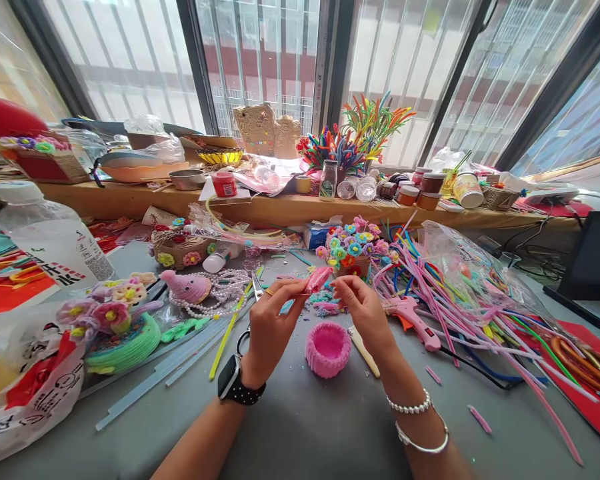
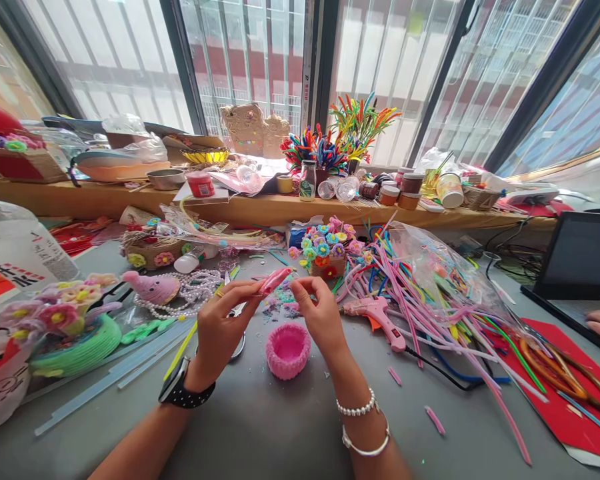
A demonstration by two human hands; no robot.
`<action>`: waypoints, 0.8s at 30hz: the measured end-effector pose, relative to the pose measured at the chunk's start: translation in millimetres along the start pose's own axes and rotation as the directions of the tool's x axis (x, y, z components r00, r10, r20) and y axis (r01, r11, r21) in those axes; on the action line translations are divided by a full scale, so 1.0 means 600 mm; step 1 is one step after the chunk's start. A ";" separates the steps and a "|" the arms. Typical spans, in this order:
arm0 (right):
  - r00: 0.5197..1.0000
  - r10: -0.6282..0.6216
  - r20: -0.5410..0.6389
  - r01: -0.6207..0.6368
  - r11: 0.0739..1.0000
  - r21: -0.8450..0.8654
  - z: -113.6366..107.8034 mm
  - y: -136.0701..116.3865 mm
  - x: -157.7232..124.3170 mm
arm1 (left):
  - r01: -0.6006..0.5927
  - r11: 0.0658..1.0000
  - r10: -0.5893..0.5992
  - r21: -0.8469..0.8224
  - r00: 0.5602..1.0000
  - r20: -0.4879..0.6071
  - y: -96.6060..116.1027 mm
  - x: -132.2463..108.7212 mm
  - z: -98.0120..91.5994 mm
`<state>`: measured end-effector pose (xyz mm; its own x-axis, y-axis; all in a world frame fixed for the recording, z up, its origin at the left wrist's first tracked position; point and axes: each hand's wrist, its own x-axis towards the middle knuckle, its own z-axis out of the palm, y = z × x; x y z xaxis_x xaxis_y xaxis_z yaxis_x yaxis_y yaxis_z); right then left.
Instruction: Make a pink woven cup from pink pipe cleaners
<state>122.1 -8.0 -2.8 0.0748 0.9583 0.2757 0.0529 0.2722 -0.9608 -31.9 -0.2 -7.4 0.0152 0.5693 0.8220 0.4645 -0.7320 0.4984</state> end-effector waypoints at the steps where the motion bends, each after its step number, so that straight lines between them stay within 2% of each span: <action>1: 0.999 -0.006 0.050 0.008 1.000 -0.028 0.000 -0.002 -0.001 | -0.050 0.997 0.051 0.059 0.999 -0.017 -0.001 0.000 0.000; 4: 0.983 -0.066 0.169 0.078 0.995 -0.067 0.003 -0.008 -0.005 | -0.145 0.974 0.149 0.172 0.989 -0.009 -0.002 -0.002 0.001; 10: 0.980 -0.141 0.142 0.163 0.975 -0.153 0.009 -0.009 -0.008 | -0.280 0.916 0.283 0.289 0.959 0.032 -0.006 -0.009 0.003; 12: 0.976 -0.164 0.142 0.190 0.962 -0.195 0.010 -0.007 -0.008 | -0.288 0.908 0.285 0.303 0.957 0.058 -0.010 -0.013 0.002; 15: 0.971 -0.196 0.135 0.226 0.936 -0.269 0.009 -0.007 -0.009 | -0.246 0.930 0.218 0.273 0.967 0.129 -0.008 -0.015 0.001; 18: 0.965 -0.245 0.091 0.261 0.891 -0.371 0.007 -0.007 -0.009 | -0.130 0.985 0.110 0.117 0.981 0.161 0.005 -0.011 0.001; 20: 0.956 -0.287 0.063 0.284 0.850 -0.444 0.005 -0.007 -0.009 | 0.045 0.997 -0.031 -0.067 0.979 0.200 0.014 -0.005 0.002; 22: 0.945 -0.318 0.071 0.310 0.810 -0.498 0.005 -0.007 -0.009 | 0.311 0.916 -0.249 -0.252 0.936 0.249 0.018 -0.001 0.004; 24: 0.934 -0.335 0.126 0.348 0.773 -0.531 0.008 -0.005 -0.011 | 0.517 0.774 -0.436 -0.366 0.854 0.283 0.016 0.003 0.006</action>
<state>116.9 -15.0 -1.8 -0.0731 0.8148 0.5751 0.5956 0.4982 -0.6301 -24.0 -4.7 -2.3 0.0613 0.9116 0.4065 0.0431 -0.4093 0.9114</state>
